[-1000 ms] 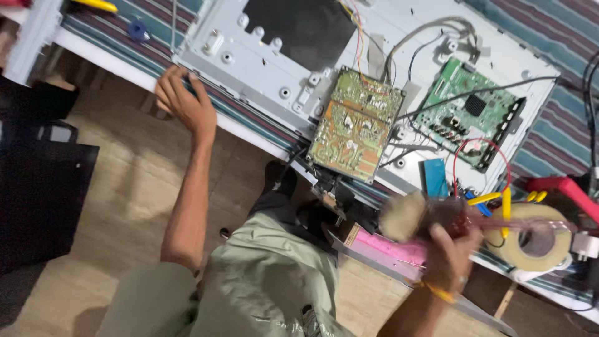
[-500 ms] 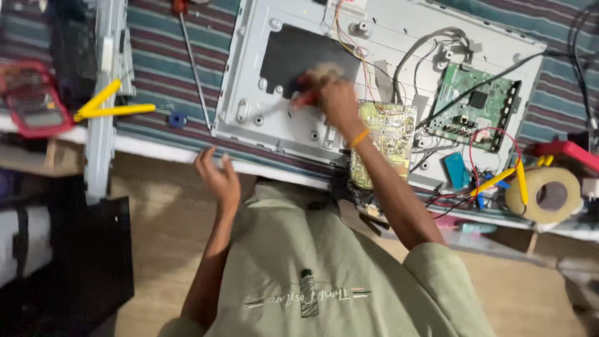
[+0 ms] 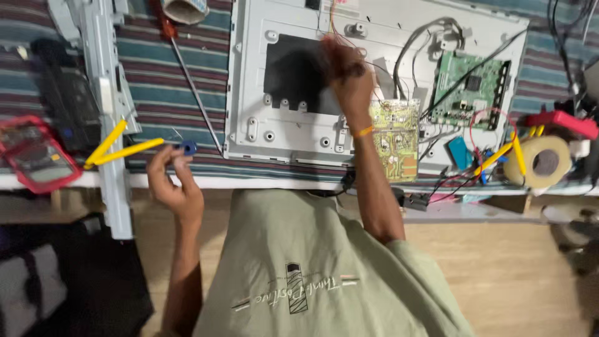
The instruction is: The person solders wires to a circuit board using a soldering iron and solder wire, then uses a screwdriver to remove screws from the board and a wire cutter to trim wires. The person handles multiple circuit boards and wires throughout the task.
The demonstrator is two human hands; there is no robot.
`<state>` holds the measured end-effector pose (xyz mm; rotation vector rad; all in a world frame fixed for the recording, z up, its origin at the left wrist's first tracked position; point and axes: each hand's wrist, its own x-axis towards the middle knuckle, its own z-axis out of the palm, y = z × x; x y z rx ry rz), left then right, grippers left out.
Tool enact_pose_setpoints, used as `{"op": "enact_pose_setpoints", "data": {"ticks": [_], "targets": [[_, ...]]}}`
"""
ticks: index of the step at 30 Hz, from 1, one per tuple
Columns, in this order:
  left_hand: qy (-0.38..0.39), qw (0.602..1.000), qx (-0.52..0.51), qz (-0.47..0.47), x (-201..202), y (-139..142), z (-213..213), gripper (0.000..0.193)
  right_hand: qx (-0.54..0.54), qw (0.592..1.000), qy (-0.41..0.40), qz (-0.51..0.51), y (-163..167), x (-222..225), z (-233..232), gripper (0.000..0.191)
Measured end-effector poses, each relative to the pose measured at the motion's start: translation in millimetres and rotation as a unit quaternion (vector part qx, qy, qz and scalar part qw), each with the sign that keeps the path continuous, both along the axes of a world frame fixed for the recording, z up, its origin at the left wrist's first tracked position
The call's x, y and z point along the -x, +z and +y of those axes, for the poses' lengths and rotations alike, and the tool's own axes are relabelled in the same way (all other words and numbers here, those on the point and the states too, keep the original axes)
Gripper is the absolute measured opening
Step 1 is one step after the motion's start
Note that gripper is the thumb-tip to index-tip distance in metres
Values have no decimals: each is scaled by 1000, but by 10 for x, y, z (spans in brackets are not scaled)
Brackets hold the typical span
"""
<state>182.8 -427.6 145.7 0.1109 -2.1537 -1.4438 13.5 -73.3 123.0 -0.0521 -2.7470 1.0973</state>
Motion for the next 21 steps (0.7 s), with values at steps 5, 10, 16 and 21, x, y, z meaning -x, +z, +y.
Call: {"op": "enact_pose_setpoints", "data": {"ticks": [5,10,16,21], "targets": [[-20,991,-125,-53,132,88,281,20,-228,953,-17,200,293,333,-659,48],[-72,994,-30,-83,95,170,231,18,101,982,86,131,391,265,-650,40],[-9,990,-110,-83,227,198,-20,16,-264,959,-46,91,181,-31,-972,40],[-72,995,-40,-59,278,191,-51,19,220,968,108,45,287,-391,-1228,31]]}}
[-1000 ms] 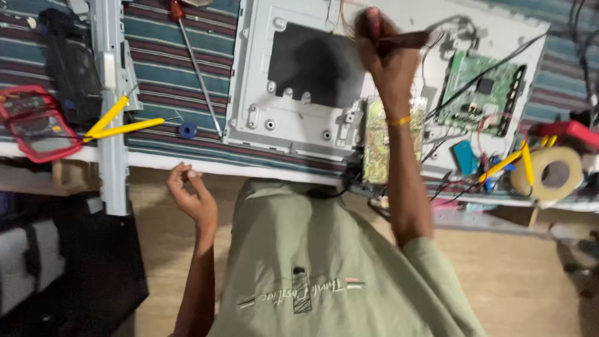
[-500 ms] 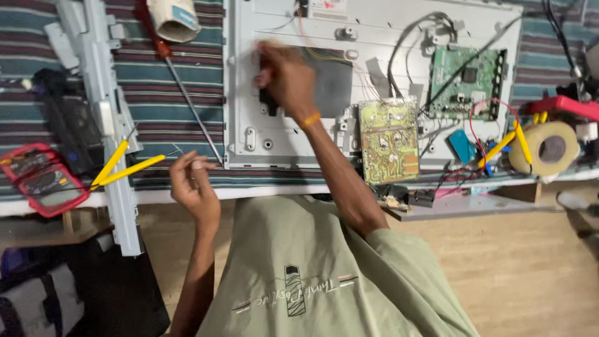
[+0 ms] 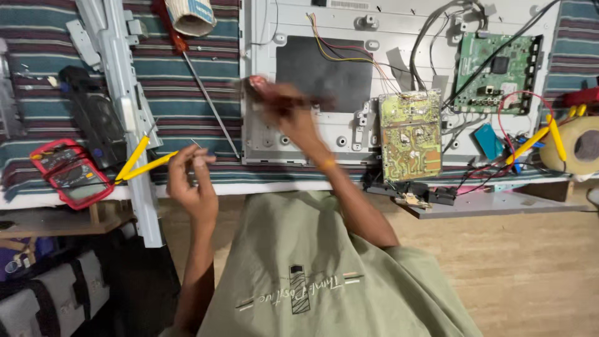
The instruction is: The person solders wires to a circuit board using a soldering iron and solder wire, then uses a screwdriver to remove screws from the board and a wire cutter to trim wires. The person handles multiple circuit boards and wires throughout the task.
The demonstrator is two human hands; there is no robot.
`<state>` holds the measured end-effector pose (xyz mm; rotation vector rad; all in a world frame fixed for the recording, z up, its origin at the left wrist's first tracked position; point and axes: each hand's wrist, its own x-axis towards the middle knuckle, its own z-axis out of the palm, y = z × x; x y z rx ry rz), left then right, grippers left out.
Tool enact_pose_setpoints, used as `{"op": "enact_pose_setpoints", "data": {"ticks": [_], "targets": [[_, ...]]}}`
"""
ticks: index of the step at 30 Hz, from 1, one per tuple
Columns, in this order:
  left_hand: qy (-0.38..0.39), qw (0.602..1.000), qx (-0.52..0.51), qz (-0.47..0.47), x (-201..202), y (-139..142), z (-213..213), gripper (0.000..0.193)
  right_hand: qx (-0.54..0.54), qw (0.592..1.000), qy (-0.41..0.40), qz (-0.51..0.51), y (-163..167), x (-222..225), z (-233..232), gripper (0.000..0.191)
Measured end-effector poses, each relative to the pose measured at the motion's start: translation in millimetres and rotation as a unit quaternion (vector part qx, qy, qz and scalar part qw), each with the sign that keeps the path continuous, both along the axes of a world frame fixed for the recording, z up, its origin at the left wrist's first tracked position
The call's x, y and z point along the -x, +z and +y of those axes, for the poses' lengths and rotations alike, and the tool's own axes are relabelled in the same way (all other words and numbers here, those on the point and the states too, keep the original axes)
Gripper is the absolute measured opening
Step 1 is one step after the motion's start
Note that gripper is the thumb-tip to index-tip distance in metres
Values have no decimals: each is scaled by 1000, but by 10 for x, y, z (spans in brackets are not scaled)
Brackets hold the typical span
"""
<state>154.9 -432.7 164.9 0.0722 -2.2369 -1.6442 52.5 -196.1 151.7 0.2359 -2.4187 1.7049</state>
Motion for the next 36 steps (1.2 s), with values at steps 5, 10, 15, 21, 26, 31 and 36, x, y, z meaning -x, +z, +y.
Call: {"op": "enact_pose_setpoints", "data": {"ticks": [5,10,15,21,26,31,36], "targets": [[57,994,-76,-52,23,19,-112,21,-275,948,-135,85,154,-46,631,36],[-90,993,-41,-63,286,-54,234,43,253,937,69,-230,-291,-309,-93,50],[-131,986,-67,-83,340,6,354,66,225,955,109,-163,-133,-538,-122,38],[-135,888,-388,-207,318,-300,415,31,170,953,70,-241,187,-631,16,32],[21,922,-357,-147,576,-544,-113,15,43,989,-35,-140,240,-902,569,34],[36,966,-239,-94,807,-767,-428,29,-56,961,-244,-117,385,-1357,1363,32],[43,989,51,-136,868,-906,-407,36,-157,885,-423,-115,315,-1954,2194,28]]}}
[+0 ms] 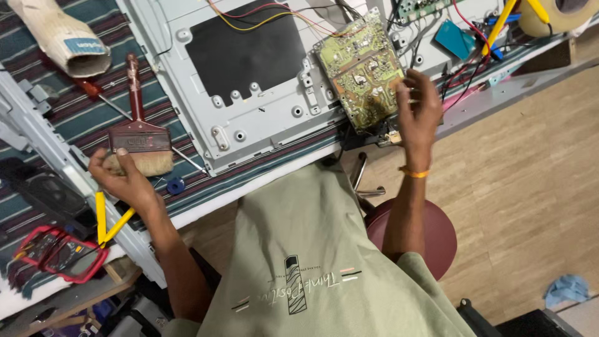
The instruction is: The person solders wires to a circuit board using a soldering iron and solder wire, then uses a screwdriver to remove screws from the board and a wire cutter to trim wires. The person handles multiple circuit boards and wires throughout the task.
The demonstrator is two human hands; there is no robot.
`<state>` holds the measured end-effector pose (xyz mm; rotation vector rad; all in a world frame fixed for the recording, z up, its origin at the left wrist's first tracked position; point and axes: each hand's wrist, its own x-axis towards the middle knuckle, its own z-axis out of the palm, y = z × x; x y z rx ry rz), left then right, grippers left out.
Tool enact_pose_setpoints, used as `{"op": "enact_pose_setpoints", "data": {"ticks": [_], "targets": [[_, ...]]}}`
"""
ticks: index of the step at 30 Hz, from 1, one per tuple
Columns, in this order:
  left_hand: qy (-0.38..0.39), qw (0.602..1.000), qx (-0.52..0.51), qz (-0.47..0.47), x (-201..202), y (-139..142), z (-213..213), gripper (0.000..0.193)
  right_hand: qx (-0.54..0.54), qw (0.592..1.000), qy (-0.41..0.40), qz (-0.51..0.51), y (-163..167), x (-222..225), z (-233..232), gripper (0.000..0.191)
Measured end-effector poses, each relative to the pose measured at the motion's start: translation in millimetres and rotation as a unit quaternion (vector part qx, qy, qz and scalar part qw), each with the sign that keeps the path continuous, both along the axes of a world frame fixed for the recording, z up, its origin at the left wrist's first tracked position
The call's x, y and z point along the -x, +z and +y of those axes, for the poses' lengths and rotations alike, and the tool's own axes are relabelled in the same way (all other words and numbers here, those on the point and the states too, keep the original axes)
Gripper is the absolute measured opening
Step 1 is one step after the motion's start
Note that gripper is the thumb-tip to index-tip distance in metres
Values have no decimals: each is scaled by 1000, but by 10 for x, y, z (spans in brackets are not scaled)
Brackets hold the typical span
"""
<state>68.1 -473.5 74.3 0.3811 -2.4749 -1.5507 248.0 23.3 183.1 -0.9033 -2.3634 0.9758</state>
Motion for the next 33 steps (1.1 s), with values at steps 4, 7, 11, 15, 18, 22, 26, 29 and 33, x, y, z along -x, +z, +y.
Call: {"op": "enact_pose_setpoints", "data": {"ticks": [4,7,11,15,18,22,26,29,33], "targets": [[-33,945,293,141,-34,110,247,49,7,999,-32,-6,-142,-416,459,29],[-42,953,257,158,-125,338,682,32,29,998,-40,-44,-258,-514,696,32],[-188,974,86,93,-366,685,1485,15,103,992,-22,-69,-489,-448,943,37],[-398,904,85,129,-725,814,2313,13,329,943,-29,-47,-749,-476,1109,39],[-512,836,49,189,-948,782,2867,20,367,930,-25,5,-850,-563,1181,36],[-630,715,88,290,-1157,754,3367,24,445,889,-32,103,-778,-596,1178,29],[-625,652,169,396,-1321,728,3569,22,398,907,8,137,-460,-467,1054,29],[-573,672,209,421,-1362,723,3632,19,313,937,40,149,-91,-248,919,26],[-476,733,192,447,-1237,866,3683,24,215,952,142,162,547,116,713,21]]}}
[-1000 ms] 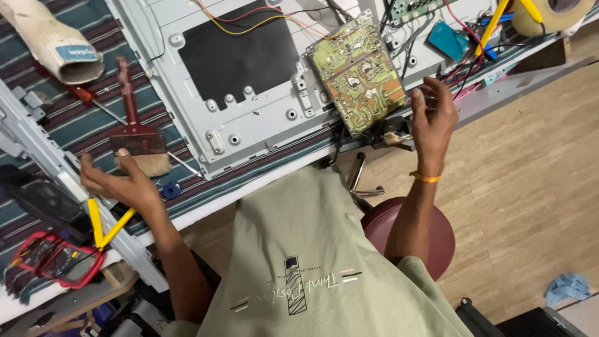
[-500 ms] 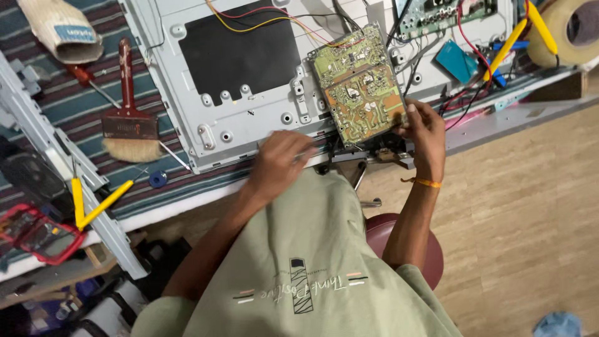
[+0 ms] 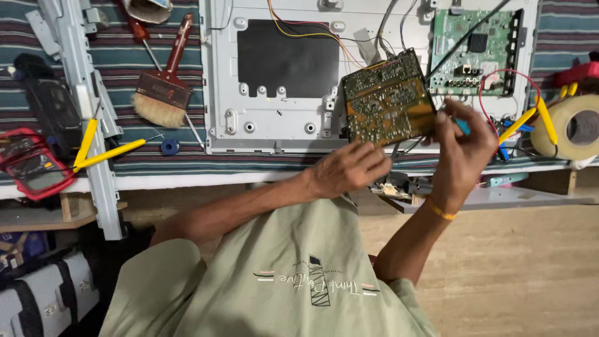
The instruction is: The person solders wires to a circuit board using a soldering iron and solder wire, then uses a screwdriver to remove screws from the board and a wire cutter to trim wires. The person handles multiple circuit boards and wires throughout the task.
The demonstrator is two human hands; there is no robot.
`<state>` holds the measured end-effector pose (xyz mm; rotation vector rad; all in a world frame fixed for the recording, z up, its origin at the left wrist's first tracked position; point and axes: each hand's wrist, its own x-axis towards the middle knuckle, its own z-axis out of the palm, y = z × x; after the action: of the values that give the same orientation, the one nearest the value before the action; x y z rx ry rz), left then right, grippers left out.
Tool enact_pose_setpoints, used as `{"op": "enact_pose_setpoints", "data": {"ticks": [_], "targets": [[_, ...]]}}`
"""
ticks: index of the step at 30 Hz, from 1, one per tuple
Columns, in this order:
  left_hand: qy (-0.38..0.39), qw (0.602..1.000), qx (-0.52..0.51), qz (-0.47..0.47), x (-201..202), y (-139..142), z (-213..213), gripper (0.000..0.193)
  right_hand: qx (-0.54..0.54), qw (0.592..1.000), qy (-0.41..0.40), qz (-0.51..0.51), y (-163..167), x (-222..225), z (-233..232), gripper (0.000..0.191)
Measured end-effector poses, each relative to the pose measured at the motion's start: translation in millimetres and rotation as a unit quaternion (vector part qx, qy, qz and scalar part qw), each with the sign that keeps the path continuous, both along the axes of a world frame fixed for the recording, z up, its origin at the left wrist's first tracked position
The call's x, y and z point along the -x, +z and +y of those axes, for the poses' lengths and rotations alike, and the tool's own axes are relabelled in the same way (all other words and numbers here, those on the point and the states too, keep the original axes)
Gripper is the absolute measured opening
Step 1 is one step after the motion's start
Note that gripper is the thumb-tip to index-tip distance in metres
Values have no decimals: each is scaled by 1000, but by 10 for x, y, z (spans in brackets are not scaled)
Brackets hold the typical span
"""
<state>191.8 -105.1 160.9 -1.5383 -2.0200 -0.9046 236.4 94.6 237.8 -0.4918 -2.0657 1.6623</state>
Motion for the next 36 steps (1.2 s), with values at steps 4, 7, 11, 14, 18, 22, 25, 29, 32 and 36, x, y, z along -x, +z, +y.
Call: {"op": "enact_pose_setpoints", "data": {"ticks": [4,7,11,14,18,22,25,29,32,36], "targets": [[98,994,1,-56,284,287,-165,28,-47,993,97,38,558,481,-281,23],[154,983,-22,-94,468,450,-438,27,-163,975,141,49,711,875,-470,27],[244,946,-100,-190,709,448,-605,15,-200,949,196,147,451,1313,-530,20],[264,890,-197,-315,993,248,-744,11,-123,965,165,163,-38,1551,-422,21],[216,805,-328,-444,1336,-222,-1058,8,-136,988,77,6,-886,1739,-206,37],[230,741,-333,-536,1441,-683,-1328,6,-75,984,98,-129,-1605,1771,-87,47],[239,704,-327,-583,1468,-897,-1415,7,-32,977,174,-116,-1869,1772,-103,41],[269,678,-285,-622,1527,-1013,-1461,8,-85,974,157,-139,-1924,1806,-169,44],[266,675,-284,-627,1564,-1019,-1469,9,-53,977,151,-143,-1898,1842,-180,40],[223,663,-319,-639,1558,-924,-1439,10,-30,977,165,-135,-1885,1879,-167,35]]}}
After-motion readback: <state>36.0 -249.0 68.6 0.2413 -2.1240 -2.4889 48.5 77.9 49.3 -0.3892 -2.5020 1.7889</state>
